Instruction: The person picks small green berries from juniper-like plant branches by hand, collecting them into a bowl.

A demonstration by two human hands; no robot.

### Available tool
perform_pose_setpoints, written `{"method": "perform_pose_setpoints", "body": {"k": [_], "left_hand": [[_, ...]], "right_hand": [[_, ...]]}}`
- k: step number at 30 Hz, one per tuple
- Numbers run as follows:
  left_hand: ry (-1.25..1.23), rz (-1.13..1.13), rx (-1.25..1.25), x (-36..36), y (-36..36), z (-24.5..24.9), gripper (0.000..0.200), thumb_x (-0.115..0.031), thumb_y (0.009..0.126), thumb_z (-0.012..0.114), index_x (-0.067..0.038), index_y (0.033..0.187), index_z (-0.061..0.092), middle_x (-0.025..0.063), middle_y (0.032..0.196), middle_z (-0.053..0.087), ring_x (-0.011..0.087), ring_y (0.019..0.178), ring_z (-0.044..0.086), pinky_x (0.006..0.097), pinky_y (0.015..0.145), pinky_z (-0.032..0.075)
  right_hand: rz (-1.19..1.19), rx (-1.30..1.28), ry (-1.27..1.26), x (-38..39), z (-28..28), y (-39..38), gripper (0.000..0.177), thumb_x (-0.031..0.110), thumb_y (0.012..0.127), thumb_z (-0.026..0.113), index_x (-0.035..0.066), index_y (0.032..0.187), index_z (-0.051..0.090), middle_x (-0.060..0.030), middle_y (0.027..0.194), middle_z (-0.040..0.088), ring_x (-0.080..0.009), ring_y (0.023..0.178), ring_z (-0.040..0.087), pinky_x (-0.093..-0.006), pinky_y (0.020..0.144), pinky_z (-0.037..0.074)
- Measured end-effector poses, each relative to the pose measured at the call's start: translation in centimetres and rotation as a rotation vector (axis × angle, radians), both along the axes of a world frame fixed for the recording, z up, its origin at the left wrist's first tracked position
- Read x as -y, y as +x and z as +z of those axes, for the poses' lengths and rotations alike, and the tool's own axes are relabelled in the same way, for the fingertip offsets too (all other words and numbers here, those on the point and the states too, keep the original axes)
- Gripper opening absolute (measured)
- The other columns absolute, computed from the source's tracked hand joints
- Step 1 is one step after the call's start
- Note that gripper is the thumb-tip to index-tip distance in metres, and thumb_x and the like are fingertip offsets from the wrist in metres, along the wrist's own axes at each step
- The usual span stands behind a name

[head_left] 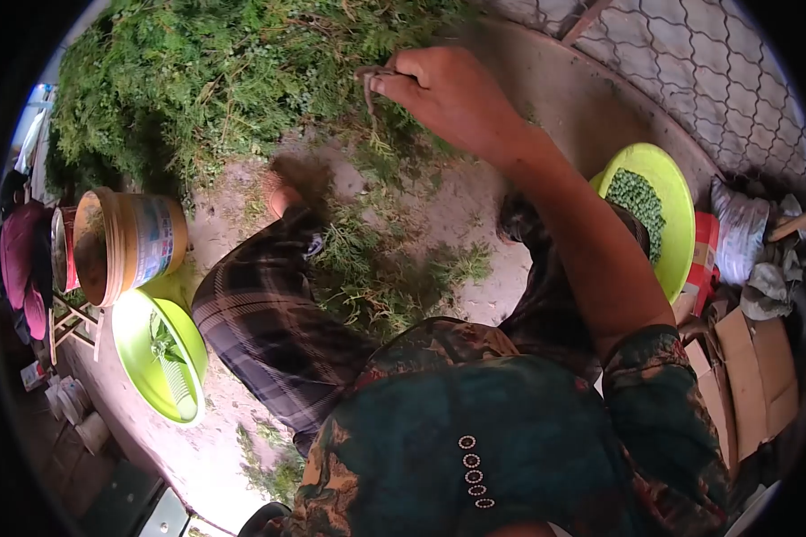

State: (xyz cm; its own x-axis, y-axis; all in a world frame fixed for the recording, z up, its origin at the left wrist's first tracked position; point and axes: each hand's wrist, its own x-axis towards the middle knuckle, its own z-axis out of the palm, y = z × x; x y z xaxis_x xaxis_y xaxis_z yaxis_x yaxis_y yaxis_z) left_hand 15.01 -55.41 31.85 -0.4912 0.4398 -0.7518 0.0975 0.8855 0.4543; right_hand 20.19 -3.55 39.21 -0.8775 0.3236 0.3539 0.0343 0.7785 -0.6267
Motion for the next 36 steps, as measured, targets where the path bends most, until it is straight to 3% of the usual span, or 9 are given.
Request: {"method": "perform_pose_setpoints", "body": {"k": [3,12,19,21,26,30,31,34,36], "left_hand": [[-0.014,-0.087,-0.001,-0.2,-0.6,-0.4,0.023,-0.015,0.088,0.048,0.005,0.092,0.057,0.014,0.072,0.06,0.022,0.059,0.061,0.0331,0.058,0.052],[-0.058,-0.337,-0.002,-0.1,-3.0,-0.7,0.023,-0.015,0.088,0.048,0.006,0.091,0.057,0.0142,0.071,0.06,0.022,0.058,0.061,0.0333,0.058,0.052],[-0.098,-0.523,-0.044,-0.3,-5.1,0.6,0.023,-0.015,0.088,0.047,0.006,0.091,0.057,0.0143,0.07,0.06,0.022,0.057,0.061,0.0333,0.058,0.052],[-0.093,-0.569,-0.075,-1.0,-5.7,0.9,0.023,-0.015,0.089,0.047,0.006,0.091,0.057,0.0144,0.07,0.06,0.022,0.057,0.061,0.0334,0.058,0.052],[-0.034,-0.664,-0.256,-5.0,-8.7,2.3,0.023,-0.015,0.089,0.047,0.006,0.09,0.057,0.0145,0.07,0.06,0.022,0.057,0.061,0.0334,0.058,0.052],[-0.018,-0.745,-0.401,-9.4,-9.9,6.6,0.023,-0.015,0.089,0.047,0.006,0.09,0.057,0.0146,0.069,0.06,0.022,0.056,0.061,0.0335,0.058,0.052],[-0.22,-0.2,-0.451,-13.0,-11.0,8.8,0.024,-0.015,0.089,0.044,0.005,0.093,0.058,0.0159,0.062,0.058,0.0218,0.049,0.058,0.0333,0.055,0.052],[0.402,-0.081,-0.667,-22.6,-9.5,14.8,0.022,-0.014,0.09,0.049,0.005,0.096,0.059,0.0113,0.075,0.063,0.0179,0.067,0.061,0.0294,0.066,0.052],[0.703,-0.024,-0.456,-27.3,-6.9,15.2,0.028,-0.017,0.09,0.054,0.006,0.105,0.058,0.0119,0.093,0.064,0.018,0.081,0.061,0.0298,0.074,0.051]], "right_hand": [[-0.048,0.131,0.028,-0.2,0.9,0.9,0.031,0.032,0.083,0.057,0.003,0.072,0.058,-0.0169,0.066,0.057,-0.0367,0.068,0.057,-0.0474,0.061,0.044],[-0.118,0.168,0.087,-1.0,0.3,3.8,0.031,0.032,0.083,0.057,0.004,0.072,0.059,-0.0166,0.07,0.06,-0.0365,0.073,0.059,-0.0467,0.066,0.046],[-0.125,0.019,0.086,-1.7,0.6,5.6,0.031,0.026,0.087,0.055,-0.001,0.072,0.054,-0.0149,0.058,0.049,-0.0221,0.053,0.046,-0.035,0.052,0.041],[-0.183,0.233,0.037,-1.4,1.6,5.4,0.033,0.034,0.084,0.054,0.004,0.075,0.063,-0.0181,0.078,0.063,-0.0365,0.077,0.061,-0.0452,0.07,0.048],[-0.158,0.229,0.068,-1.6,1.7,3.7,0.034,0.035,0.083,0.054,0.002,0.078,0.064,-0.0196,0.078,0.063,-0.0374,0.078,0.061,-0.0459,0.073,0.048],[-0.178,0.075,-0.074,-2.0,1.9,2.8,0.039,0.034,0.083,0.057,-0.002,0.07,0.058,-0.021,0.064,0.055,-0.0386,0.061,0.054,-0.0455,0.059,0.041],[-0.171,0.107,-0.143,-2.2,2.1,2.7,0.039,0.034,0.083,0.057,-0.003,0.07,0.059,-0.02,0.06,0.053,-0.0353,0.057,0.052,-0.044,0.056,0.04],[-0.151,0.133,-0.269,-2.4,2.5,3.0,0.04,0.034,0.083,0.058,-0.004,0.071,0.059,-0.016,0.054,0.049,-0.0259,0.05,0.047,-0.04,0.052,0.038],[-0.141,0.131,-0.327,-2.4,2.9,3.3,0.041,0.035,0.083,0.058,-0.004,0.072,0.06,-0.0131,0.051,0.046,-0.0198,0.048,0.044,-0.0375,0.05,0.036]]}}
